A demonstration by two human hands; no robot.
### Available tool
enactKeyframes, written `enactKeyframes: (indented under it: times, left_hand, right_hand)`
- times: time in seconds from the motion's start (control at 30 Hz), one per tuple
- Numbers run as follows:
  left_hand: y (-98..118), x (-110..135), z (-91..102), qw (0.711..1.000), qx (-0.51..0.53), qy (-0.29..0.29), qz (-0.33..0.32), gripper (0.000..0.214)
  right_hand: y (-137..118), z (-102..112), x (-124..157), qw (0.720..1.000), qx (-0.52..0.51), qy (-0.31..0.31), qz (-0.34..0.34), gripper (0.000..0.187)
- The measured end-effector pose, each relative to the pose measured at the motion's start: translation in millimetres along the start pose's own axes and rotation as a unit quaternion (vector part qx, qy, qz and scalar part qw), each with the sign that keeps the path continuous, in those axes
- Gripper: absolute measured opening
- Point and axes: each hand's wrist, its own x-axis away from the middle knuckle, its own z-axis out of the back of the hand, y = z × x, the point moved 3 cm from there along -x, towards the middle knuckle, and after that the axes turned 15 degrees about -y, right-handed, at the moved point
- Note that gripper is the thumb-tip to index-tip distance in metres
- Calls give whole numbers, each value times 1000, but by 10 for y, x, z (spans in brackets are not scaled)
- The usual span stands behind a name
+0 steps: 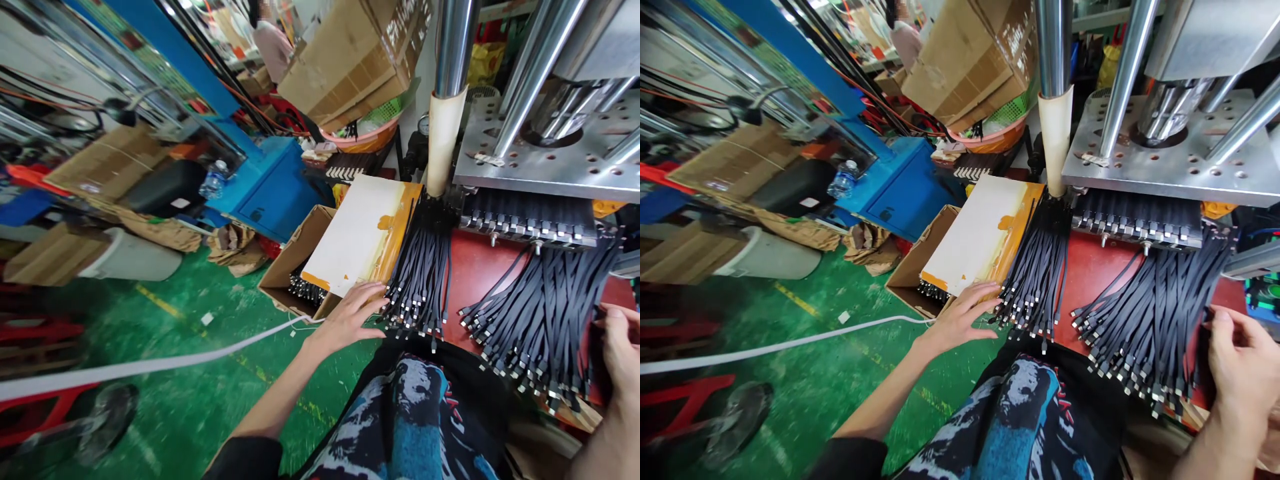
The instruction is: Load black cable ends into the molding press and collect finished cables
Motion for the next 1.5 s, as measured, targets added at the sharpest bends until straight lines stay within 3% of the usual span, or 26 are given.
enactKeyframes:
  times: [0.13,0.47,0.63,0.83,1.0,1.07,1.23,1.4,1.5]
  left_hand:
    - [-98,31,70,999,-38,0,11,80]
    - [-131,-73,41,998,-33,-13,-42,100]
    - [-201,-12,119,999,-27,-7,-15,87]
    - [-79,-184,151,999,-15,-10,-43,82]
    - [-71,-248,126,1000,-5,19,-17,64]
    - [-66,-227,114,1000,0,23,-11,68]
    - [15,-176,-10,1000,-17,-13,-17,101]
    - [45,-180,-83,999,-31,11,-15,88]
    - [47,-187,-85,999,-35,10,-26,92]
  right_hand:
    - [15,4,-1,999,-28,14,-14,47]
    - [-16,4,-10,1000,-17,26,3,45]
    - [-59,16,-7,999,-29,22,-5,46]
    - [-94,28,8,999,-21,27,3,47]
    - [-136,48,30,999,-38,21,-4,48]
    - [-144,58,33,999,-35,22,-9,46]
    - [-137,57,23,999,-35,22,-9,46]
    - [-155,48,22,999,-33,23,-5,47]
    - [-162,52,26,999,-42,18,-9,47]
